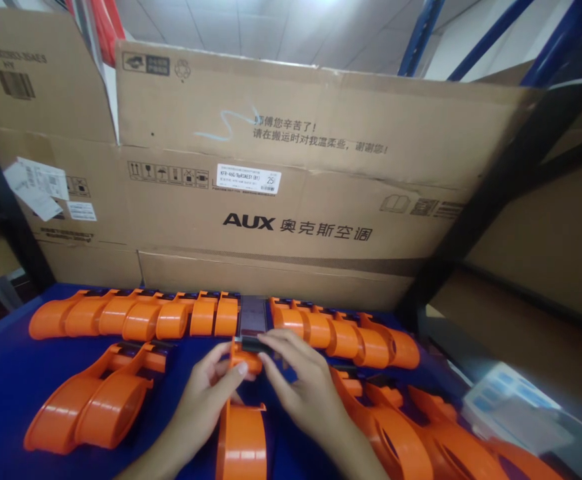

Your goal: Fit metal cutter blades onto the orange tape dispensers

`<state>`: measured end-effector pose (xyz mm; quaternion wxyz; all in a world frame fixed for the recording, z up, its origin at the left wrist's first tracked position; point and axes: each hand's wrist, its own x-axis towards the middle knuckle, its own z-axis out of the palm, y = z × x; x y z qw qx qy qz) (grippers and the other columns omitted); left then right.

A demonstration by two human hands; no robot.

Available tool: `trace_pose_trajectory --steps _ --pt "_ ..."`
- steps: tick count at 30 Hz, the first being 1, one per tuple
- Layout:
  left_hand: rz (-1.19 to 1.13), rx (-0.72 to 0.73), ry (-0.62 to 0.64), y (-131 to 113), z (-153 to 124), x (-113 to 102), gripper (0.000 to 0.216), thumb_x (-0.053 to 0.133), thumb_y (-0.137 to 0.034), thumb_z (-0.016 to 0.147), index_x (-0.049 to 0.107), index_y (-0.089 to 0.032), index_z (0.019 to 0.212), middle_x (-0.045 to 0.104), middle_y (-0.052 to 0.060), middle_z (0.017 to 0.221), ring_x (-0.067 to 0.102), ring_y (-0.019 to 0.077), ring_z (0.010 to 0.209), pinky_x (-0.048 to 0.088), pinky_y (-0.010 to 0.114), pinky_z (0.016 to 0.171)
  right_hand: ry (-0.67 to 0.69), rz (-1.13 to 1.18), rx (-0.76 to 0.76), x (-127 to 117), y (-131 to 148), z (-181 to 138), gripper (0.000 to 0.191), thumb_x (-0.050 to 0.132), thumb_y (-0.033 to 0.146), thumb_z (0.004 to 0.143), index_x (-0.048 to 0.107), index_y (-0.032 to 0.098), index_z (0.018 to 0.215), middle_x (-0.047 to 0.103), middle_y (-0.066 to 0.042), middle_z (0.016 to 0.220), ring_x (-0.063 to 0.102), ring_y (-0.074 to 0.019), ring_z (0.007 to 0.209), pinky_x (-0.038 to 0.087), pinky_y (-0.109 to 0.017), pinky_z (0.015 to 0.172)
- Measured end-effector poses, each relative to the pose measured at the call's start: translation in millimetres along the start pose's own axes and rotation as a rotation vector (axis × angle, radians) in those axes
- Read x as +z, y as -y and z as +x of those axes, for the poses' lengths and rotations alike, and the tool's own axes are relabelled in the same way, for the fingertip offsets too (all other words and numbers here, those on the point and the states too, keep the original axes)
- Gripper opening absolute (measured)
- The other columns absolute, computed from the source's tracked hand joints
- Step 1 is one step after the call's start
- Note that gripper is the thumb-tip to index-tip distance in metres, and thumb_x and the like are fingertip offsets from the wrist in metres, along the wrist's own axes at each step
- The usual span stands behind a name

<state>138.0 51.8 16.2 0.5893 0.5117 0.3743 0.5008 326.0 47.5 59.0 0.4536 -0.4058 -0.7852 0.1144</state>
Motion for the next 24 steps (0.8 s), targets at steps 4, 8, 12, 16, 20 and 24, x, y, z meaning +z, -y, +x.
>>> trace_pose_trajectory --steps 4,8,12,16,20,24 --pt "-0.027 -0.019 0.014 4 1 -1 0.048 0.073 -0.042 0.086 0.063 -0.019 0.127 0.076 0.005 0.088 0.062 0.0125 0.061 0.048 0.02 0.057 0.045 -0.02 -0.047 5 0 -2 0.027 0.056 0.019 0.098 0.066 0.025 0.122 0.065 -0.009 0.118 0.065 -0.0213 0.109 0.055 -0.033 0.093" --pt "-0.045 -0.034 0.019 4 1 -1 0.05 0.074 -0.042 0.085 0.063 -0.019 0.128 0.075 0.005 0.088 0.059 0.0113 0.057 0.048 0.02 0.055 0.018 -0.08 -0.033 8 1 -5 0.026 0.057 0.023 0.097 0.068 0.026 0.12 0.062 -0.01 0.111 0.066 -0.0211 0.098 0.058 -0.034 0.084" --pt "-0.059 -0.064 0.018 1 -1 0 0.053 0.076 -0.042 0.082 0.064 -0.019 0.127 0.076 0.005 0.085 0.059 0.0118 0.055 0.048 0.021 0.055 0.044 -0.11 0.037 6 5 -5 0.028 0.057 0.03 0.097 0.07 0.027 0.122 0.062 -0.008 0.102 0.065 -0.0211 0.089 0.057 -0.034 0.079" --pt "-0.082 -0.1 0.018 2 -1 0 0.052 0.077 -0.041 0.08 0.065 -0.018 0.126 0.077 0.006 0.084 0.061 0.0134 0.057 0.049 0.022 0.058 0.074 -0.016 0.131 -1 5 -3 0.03 0.053 0.032 0.099 0.066 0.026 0.126 0.068 -0.005 0.095 0.066 -0.0191 0.082 0.055 -0.03 0.075" --pt "-0.089 -0.124 0.017 9 -2 -3 0.049 0.074 -0.039 0.083 0.064 -0.018 0.125 0.078 0.011 0.097 0.061 0.0131 0.057 0.049 0.024 0.062 -0.062 -0.058 0.371 -18 -5 0 0.025 0.045 0.031 0.099 0.067 0.019 0.094 0.066 -0.003 0.076 0.062 -0.0177 0.066 0.047 -0.026 0.06" --pt "-0.072 -0.126 0.038 11 -3 -4 0.047 0.073 -0.04 0.084 0.064 -0.019 0.125 0.078 0.01 0.101 0.059 0.0123 0.056 0.05 0.025 0.062 0.238 -0.262 0.525 -33 -10 -1 0.025 0.046 0.022 0.091 0.062 0.02 0.072 0.063 -0.001 0.062 0.061 -0.0183 0.061 0.039 -0.026 0.054"
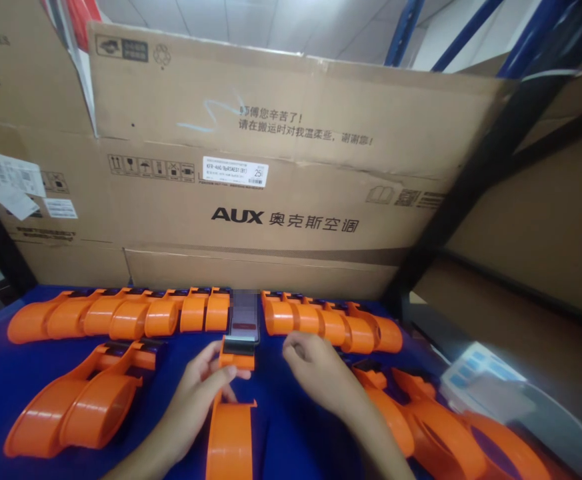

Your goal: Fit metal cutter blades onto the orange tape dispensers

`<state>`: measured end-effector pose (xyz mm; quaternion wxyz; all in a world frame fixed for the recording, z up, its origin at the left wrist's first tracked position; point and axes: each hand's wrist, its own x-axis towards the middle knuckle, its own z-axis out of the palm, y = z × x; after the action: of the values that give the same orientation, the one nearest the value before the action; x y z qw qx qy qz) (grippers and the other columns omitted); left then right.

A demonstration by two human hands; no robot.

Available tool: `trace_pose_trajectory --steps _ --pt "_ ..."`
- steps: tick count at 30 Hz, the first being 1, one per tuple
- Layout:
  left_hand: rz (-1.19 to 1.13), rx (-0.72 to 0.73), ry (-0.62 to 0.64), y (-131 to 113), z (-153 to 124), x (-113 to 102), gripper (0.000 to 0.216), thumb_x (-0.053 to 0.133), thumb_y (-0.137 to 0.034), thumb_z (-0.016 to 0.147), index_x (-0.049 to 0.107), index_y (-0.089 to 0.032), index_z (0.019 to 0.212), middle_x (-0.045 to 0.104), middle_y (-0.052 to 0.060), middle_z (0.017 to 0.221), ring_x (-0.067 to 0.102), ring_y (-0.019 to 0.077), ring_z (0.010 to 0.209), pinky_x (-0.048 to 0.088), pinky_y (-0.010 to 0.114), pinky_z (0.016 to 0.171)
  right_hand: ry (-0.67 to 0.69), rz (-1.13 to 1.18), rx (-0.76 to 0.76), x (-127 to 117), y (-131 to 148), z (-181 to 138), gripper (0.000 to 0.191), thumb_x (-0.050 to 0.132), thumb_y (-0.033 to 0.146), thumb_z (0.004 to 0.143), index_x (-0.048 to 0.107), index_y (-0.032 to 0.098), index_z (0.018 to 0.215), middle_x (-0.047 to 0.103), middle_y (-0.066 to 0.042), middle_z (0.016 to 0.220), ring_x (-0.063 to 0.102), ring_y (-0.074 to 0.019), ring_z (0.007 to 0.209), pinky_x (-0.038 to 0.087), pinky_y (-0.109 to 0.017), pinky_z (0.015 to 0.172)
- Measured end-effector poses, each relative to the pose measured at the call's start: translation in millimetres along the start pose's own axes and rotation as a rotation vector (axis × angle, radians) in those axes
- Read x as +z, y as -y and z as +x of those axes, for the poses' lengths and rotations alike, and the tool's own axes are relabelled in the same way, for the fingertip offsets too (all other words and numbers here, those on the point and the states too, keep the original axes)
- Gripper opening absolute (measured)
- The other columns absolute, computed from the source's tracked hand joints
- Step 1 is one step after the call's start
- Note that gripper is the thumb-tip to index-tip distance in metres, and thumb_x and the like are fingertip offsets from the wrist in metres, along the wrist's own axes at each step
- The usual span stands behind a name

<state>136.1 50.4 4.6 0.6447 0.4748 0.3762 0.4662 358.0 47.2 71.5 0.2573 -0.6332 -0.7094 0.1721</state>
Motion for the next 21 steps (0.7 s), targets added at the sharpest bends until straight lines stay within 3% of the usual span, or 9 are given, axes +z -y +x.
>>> trace_pose_trajectory --steps 4,6,9,14,18,21 --pt "0.005 -0.007 0.011 -1 0 1 0.047 0.072 -0.04 0.086 0.062 -0.02 0.127 0.078 0.009 0.099 0.058 0.0113 0.056 0.05 0.024 0.064 0.257 -0.205 0.048 2 0 -9 0.036 0.043 0.026 0.096 0.065 0.019 0.068 0.07 -0.006 0.066 0.065 -0.019 0.06 0.039 -0.028 0.056" --pt "0.005 -0.008 0.016 -1 0 1 0.046 0.073 -0.039 0.085 0.063 -0.019 0.126 0.078 0.009 0.098 0.058 0.0113 0.056 0.049 0.023 0.062 0.309 -0.28 0.059 7 1 -14 0.036 0.043 0.027 0.097 0.067 0.019 0.071 0.072 -0.008 0.069 0.067 -0.0201 0.062 0.04 -0.029 0.058" --pt "0.009 -0.011 0.017 1 1 0 0.046 0.073 -0.039 0.085 0.063 -0.019 0.125 0.078 0.008 0.097 0.059 0.012 0.056 0.05 0.023 0.061 0.251 -0.318 -0.03 17 4 -17 0.03 0.048 0.028 0.097 0.067 0.02 0.076 0.074 -0.009 0.08 0.069 -0.0231 0.077 0.041 -0.029 0.065" --pt "0.021 0.013 0.003 0 2 0 0.044 0.072 -0.038 0.083 0.064 -0.019 0.122 0.079 0.008 0.095 0.061 0.0131 0.056 0.05 0.024 0.06 0.164 -0.144 -0.151 25 9 -8 0.026 0.045 0.029 0.1 0.068 0.022 0.09 0.074 -0.006 0.089 0.068 -0.0219 0.084 0.042 -0.027 0.068" --pt "0.001 0.003 -0.051 -7 3 -4 0.042 0.073 -0.039 0.082 0.066 -0.02 0.119 0.078 0.008 0.094 0.06 0.0123 0.055 0.048 0.023 0.057 0.006 -0.168 -0.027 20 4 1 0.028 0.043 0.029 0.101 0.067 0.019 0.092 0.074 -0.009 0.087 0.069 -0.0228 0.08 0.041 -0.028 0.065" --pt "-0.019 -0.002 -0.06 -9 3 -7 0.041 0.072 -0.039 0.083 0.066 -0.019 0.119 0.078 0.007 0.095 0.059 0.0116 0.055 0.049 0.024 0.06 0.022 -0.254 0.066 16 -4 -2 0.018 0.059 0.032 0.093 0.067 0.019 0.102 0.075 -0.011 0.094 0.07 -0.0273 0.09 0.043 -0.031 0.072"
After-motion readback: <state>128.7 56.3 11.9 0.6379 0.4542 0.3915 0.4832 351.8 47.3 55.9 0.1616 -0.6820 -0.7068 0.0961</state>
